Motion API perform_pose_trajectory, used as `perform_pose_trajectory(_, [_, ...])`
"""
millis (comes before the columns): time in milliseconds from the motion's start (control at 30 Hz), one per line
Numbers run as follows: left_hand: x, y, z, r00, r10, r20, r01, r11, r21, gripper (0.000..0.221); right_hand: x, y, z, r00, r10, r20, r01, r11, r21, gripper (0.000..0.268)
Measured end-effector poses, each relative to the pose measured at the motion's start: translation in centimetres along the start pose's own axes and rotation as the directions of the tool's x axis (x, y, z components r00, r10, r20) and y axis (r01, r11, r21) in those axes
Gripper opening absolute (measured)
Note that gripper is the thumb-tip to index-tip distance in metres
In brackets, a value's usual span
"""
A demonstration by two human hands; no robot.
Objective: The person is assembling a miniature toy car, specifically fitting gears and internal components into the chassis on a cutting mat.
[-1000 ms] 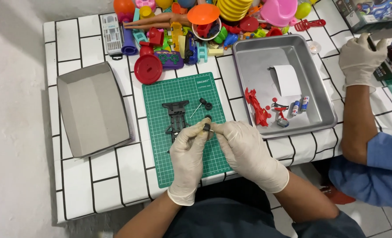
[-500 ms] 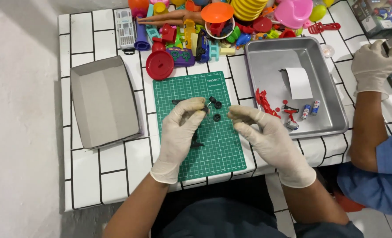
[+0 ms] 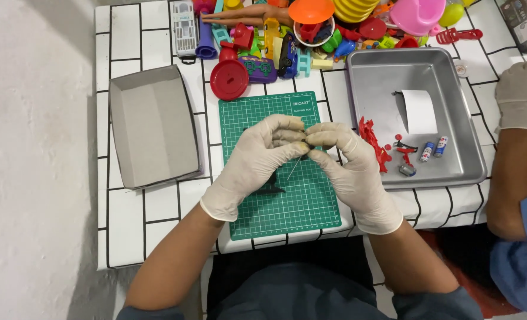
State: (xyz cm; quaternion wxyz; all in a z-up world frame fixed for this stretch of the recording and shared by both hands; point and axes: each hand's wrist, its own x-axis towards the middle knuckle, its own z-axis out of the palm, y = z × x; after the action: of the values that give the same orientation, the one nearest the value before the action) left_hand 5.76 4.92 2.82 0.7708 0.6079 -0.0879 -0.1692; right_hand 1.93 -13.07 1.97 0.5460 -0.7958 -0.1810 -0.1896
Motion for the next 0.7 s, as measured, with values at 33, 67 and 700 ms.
perform_pose_trajectory(33, [-0.2, -0.2, -0.6, 1.000, -0.001, 0.001, 0.001, 1.000, 0.000, 0.047, -0.4, 0.7, -0.1, 1.000, 0.001, 0.000, -0.001, 1.000, 0.000, 0.021])
perform_pose_trajectory(67, [-0.4, -0.4, -1.2, 0.999, 0.050, -0.007, -0.048, 0.983, 0.176, 0.043, -0.8, 1.4, -0.2, 0.997, 0.077, -0.020, -0.076, 0.996, 0.041, 0.020])
perform_pose_trajectory(700, [2.5, -9.3, -8.5, 0.931, 0.094, 0.352, -0.340, -0.120, 0.933, 0.056, -4.3, 5.6, 1.3, 0.748, 0.648, 0.146, -0.543, 0.723, -0.427, 0.024])
